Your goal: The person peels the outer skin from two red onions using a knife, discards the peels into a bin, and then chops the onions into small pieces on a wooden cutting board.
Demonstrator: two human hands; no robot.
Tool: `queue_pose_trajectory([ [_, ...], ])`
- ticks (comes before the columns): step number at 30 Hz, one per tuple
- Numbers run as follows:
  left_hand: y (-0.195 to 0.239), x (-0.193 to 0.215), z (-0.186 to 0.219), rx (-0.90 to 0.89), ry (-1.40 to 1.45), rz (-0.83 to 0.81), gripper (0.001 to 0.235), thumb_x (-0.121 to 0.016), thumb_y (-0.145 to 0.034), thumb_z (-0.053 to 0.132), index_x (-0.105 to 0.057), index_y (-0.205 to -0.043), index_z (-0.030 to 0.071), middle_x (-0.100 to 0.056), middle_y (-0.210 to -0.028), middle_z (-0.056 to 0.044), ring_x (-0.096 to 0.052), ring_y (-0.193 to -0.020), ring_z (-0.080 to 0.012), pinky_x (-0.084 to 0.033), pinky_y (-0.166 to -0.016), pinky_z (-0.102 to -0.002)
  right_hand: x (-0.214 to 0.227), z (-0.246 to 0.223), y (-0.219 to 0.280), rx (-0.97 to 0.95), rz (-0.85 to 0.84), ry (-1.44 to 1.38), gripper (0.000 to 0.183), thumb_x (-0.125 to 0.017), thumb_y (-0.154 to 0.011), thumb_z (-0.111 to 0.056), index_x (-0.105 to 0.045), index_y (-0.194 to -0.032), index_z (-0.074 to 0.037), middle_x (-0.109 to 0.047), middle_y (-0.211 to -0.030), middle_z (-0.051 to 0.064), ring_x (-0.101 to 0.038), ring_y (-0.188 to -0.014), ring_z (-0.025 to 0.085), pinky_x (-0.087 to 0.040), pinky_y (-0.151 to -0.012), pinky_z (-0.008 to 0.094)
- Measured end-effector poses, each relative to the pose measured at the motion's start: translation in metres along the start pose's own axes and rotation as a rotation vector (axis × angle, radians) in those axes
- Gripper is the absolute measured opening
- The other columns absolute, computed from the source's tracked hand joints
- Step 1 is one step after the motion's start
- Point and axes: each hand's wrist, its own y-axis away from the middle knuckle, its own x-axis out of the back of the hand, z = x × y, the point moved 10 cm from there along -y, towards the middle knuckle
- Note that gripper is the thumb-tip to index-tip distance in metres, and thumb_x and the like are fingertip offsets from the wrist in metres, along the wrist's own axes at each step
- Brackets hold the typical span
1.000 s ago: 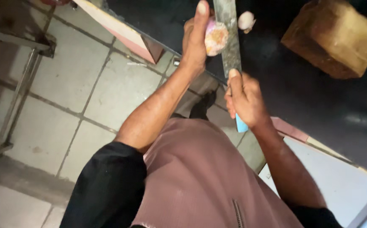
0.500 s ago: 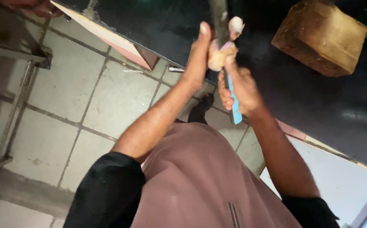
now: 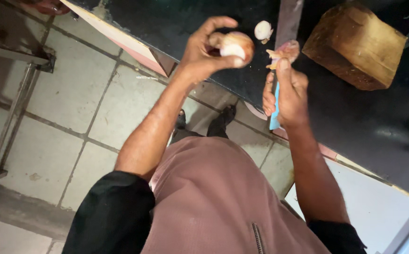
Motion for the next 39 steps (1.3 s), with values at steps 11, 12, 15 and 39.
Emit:
queue_pose_trajectory([
  [11, 0.015, 0.006, -0.017, 0.378, 0.478, 0.201, 0.07, -0.069, -0.092, 0.032, -0.038, -0.153, 0.016, -0.068, -0.12, -0.011, -0.076, -0.097, -0.0206, -0.068, -0.079, -0.038, 0.057, 0.001, -0.045, 0.352, 0.127, 0.646, 0.031, -0.075, -0.107, -0.024, -0.061, -0.091, -0.001, -0.055, -0.07, 0.0, -0.049, -0.056, 0.008, -0.04, -0.049, 0.025],
  [12, 0.015, 0.005, -0.016, 0.371, 0.459, 0.18, 0.074, -0.071, -0.091, 0.027, -0.035, -0.154, 0.015, -0.068, -0.123, -0.012, -0.075, -0.1, -0.0202, -0.068, -0.083, -0.038, 0.049, -0.01, -0.041, 0.49, 0.13, 0.8, 0.032, -0.083, -0.105, -0.02, -0.062, -0.092, 0.0, -0.058, -0.076, 0.0, -0.052, -0.063, 0.008, -0.043, -0.054, 0.025],
  [15, 0.015, 0.004, -0.019, 0.376, 0.442, 0.15, 0.07, -0.073, -0.093, 0.027, -0.04, -0.152, 0.008, -0.069, -0.124, -0.014, -0.076, -0.102, -0.0199, -0.067, -0.085, -0.037, 0.046, 0.01, -0.033, 0.18, 0.136, 0.524, 0.014, -0.069, -0.104, -0.014, -0.059, -0.105, -0.004, -0.055, -0.069, -0.003, -0.048, -0.051, 0.006, -0.039, -0.045, 0.024],
  [39, 0.023, -0.03, 0.045, 0.155, -0.289, 0.019, 0.052, -0.088, -0.088, 0.015, -0.067, -0.133, -0.001, -0.076, -0.106, -0.012, -0.074, -0.084, -0.0116, -0.062, -0.077, -0.028, -0.033, -0.044, 0.027, 0.424, 0.03, 0.917, 0.023, -0.067, -0.108, -0.02, -0.056, -0.107, 0.001, -0.069, -0.082, 0.021, -0.075, -0.08, 0.038, -0.052, -0.062, 0.042],
])
